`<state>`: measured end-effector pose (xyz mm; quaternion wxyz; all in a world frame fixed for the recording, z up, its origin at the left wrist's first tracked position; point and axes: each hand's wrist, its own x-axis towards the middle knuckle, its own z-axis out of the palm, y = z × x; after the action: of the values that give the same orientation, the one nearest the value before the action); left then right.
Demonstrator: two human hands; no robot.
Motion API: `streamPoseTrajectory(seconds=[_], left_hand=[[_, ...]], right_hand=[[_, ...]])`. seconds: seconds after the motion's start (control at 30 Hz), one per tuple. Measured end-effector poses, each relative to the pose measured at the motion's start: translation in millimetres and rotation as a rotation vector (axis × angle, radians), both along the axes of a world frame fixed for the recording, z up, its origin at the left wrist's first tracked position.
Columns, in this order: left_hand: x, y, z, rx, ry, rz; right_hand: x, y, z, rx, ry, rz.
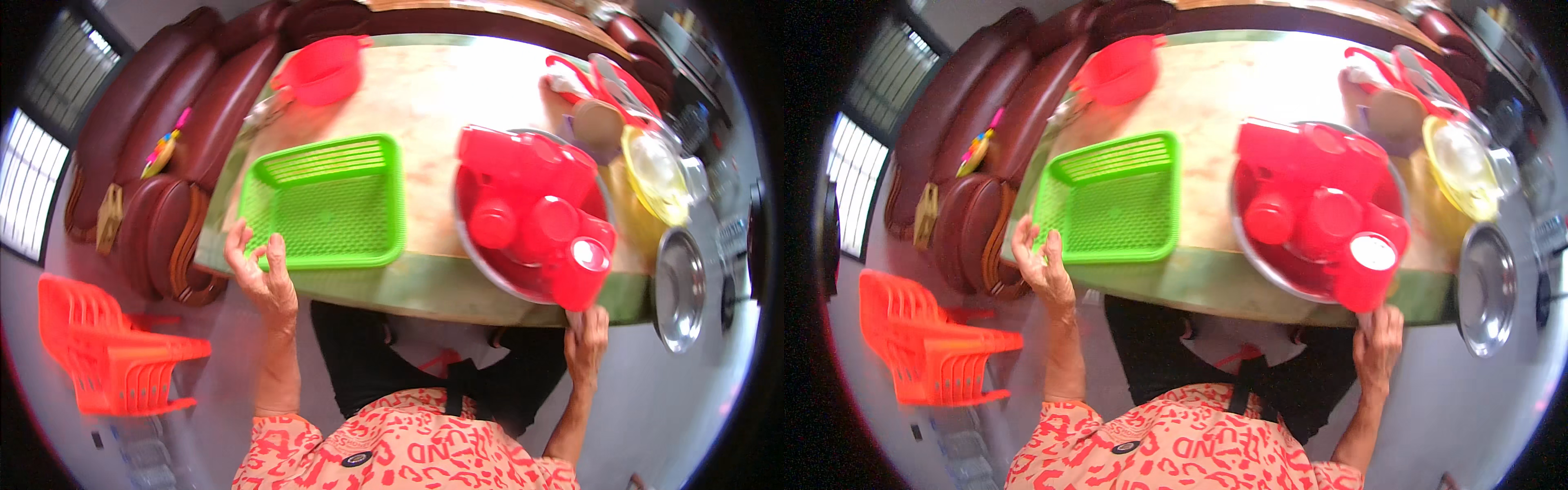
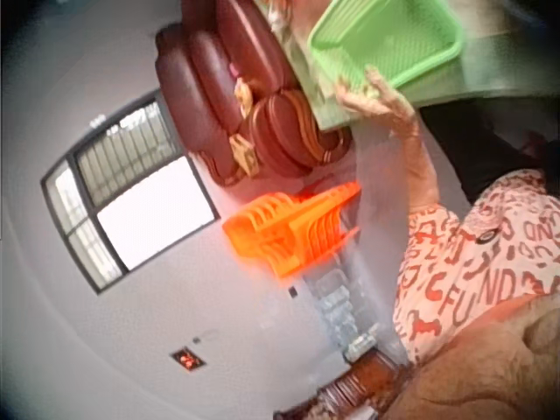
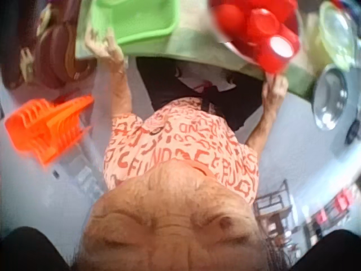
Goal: The person wipes a green plastic basket with a white cloth, then transfers red plastic cups from the basket into a metal bowl. They proceed to wipe each red cup individually with the cloth, handling them one at a time and placing them back into the bowl.
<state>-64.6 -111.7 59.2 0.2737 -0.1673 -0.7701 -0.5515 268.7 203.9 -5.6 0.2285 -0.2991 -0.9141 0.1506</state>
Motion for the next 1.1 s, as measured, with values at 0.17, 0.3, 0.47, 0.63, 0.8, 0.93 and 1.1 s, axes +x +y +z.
streamPoseTrajectory(seconds=[0.17, 0.3, 0.47, 0.63, 0.8, 0.93, 1.1], left_hand=[[19.2, -58.3, -53.1, 0.642, -0.733, 0.146], [22.1, -14.7, -44.4, 0.85, -0.977, -0.068], [7.9, 5.5, -57.7, 0.821, -0.961, -0.121], [14.2, -18.5, -63.4, 0.799, -0.774, -0.138], [34.3, -24.9, -55.7, 0.969, -0.773, -0.191], [55.2, -24.6, -58.9, 0.888, -0.72, -0.081], [59.4, -25.0, -47.2, 0.994, -0.791, -0.079]], right_hand=[[-53.6, -73.9, 28.3, -0.385, 0.244, 0.328], [-160.2, -97.7, 50.8, -0.093, 0.411, 0.527], [-235.5, -136.5, 59.2, 0.228, 0.122, 0.719], [-234.9, -155.1, 42.1, 0.371, 0.155, 0.895], [-227.5, -209.2, 35.4, 0.275, 0.304, 0.884], [-217.0, -236.9, 28.3, 0.129, 0.37, 0.879], [-208.6, -235.8, 33.4, -0.041, 0.297, 0.924]])
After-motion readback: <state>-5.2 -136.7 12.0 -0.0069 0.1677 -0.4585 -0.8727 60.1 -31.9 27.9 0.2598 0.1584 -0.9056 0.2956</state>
